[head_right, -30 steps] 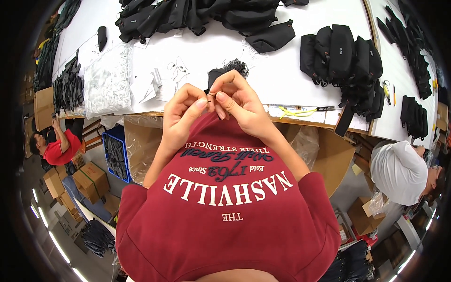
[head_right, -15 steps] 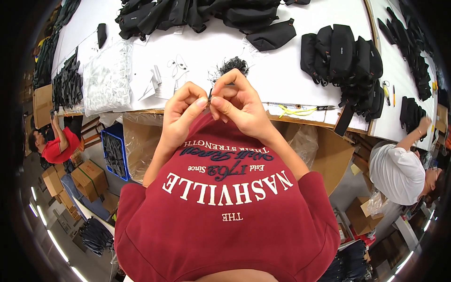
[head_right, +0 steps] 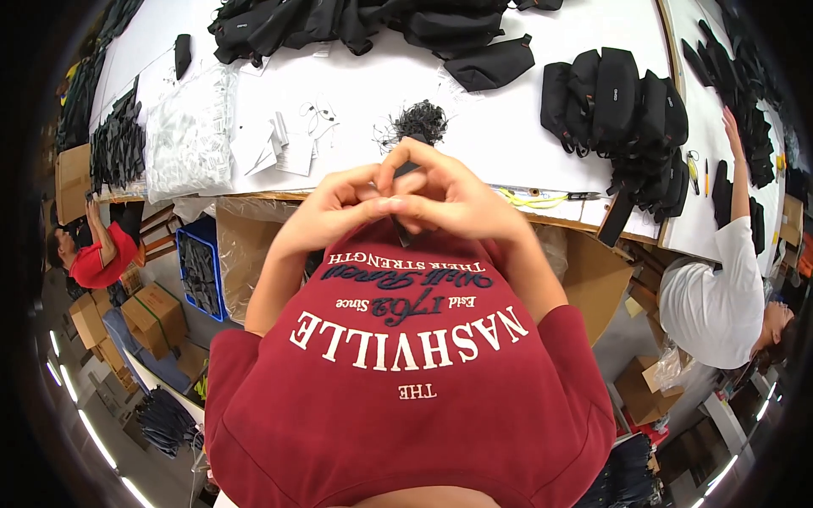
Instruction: Assembling small black zippered pouches by attaching tags and organizing them on the work table.
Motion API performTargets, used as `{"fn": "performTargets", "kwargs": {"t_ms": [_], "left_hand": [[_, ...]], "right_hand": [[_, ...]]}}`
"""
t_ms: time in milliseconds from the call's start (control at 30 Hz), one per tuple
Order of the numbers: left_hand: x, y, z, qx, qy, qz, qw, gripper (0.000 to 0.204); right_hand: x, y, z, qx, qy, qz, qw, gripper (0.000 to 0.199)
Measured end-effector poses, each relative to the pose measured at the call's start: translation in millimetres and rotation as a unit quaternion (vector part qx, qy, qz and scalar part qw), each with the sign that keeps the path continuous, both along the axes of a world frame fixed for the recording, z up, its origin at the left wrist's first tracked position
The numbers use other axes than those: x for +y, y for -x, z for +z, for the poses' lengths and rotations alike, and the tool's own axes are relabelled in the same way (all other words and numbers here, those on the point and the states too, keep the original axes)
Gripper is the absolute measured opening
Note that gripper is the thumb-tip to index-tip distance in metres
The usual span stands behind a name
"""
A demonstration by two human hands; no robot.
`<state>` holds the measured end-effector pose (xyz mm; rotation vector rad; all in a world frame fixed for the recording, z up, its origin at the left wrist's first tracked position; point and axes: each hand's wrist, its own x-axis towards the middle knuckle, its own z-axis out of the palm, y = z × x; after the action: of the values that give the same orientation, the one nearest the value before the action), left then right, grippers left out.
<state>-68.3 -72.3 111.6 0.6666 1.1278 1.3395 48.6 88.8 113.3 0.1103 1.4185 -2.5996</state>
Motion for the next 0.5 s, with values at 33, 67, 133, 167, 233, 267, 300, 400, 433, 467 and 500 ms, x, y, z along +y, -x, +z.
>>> {"fn": "performTargets", "kwargs": {"t_ms": [33, 67, 133, 167, 233, 267, 300, 400, 433, 467, 500], "left_hand": [[-1, -5, -1, 0.078, 0.025, 0.003, 0.997, 0.009], [3, -5, 7, 0.223, 0.019, -0.092, 0.97, 0.012], [14, -23, 13, 0.231, -0.005, -0.171, 0.958, 0.014], [20, -29, 12, 0.24, -0.028, -0.208, 0.948, 0.015], [30, -40, 11, 0.291, -0.083, -0.247, 0.921, 0.022], [32, -42, 9, 0.292, -0.084, -0.247, 0.92, 0.022], [32, -45, 7, 0.289, -0.111, -0.233, 0.922, 0.019], [25, -34, 7, 0.153, -0.069, -0.164, 0.972, 0.015], [19, -29, 1, 0.201, -0.075, -0.061, 0.975, 0.016], [12, -25, -11, 0.246, -0.079, 0.042, 0.965, 0.017], [7, -17, -23, 0.281, -0.058, 0.048, 0.957, 0.019]], "right_hand": [[14, 2, 0, -0.013, -0.049, 0.04, 0.998, 0.019], [25, 8, -4, -0.037, -0.13, 0.044, 0.99, 0.021], [24, 31, -31, -0.06, -0.272, 0.024, 0.96, 0.028], [21, 40, -42, -0.048, -0.393, 0.076, 0.915, 0.04], [11, 42, -62, -0.067, -0.553, 0.247, 0.793, 0.052], [9, 41, -69, -0.106, -0.583, 0.34, 0.73, 0.054], [9, 34, -80, -0.116, -0.559, 0.332, 0.751, 0.048], [27, 10, -91, -0.139, -0.464, 0.191, 0.854, 0.03], [34, 3, -84, -0.154, -0.444, 0.168, 0.867, 0.026], [37, -4, -78, -0.169, -0.422, 0.143, 0.879, 0.021], [34, -10, -74, -0.165, -0.383, 0.081, 0.905, 0.019]]}}
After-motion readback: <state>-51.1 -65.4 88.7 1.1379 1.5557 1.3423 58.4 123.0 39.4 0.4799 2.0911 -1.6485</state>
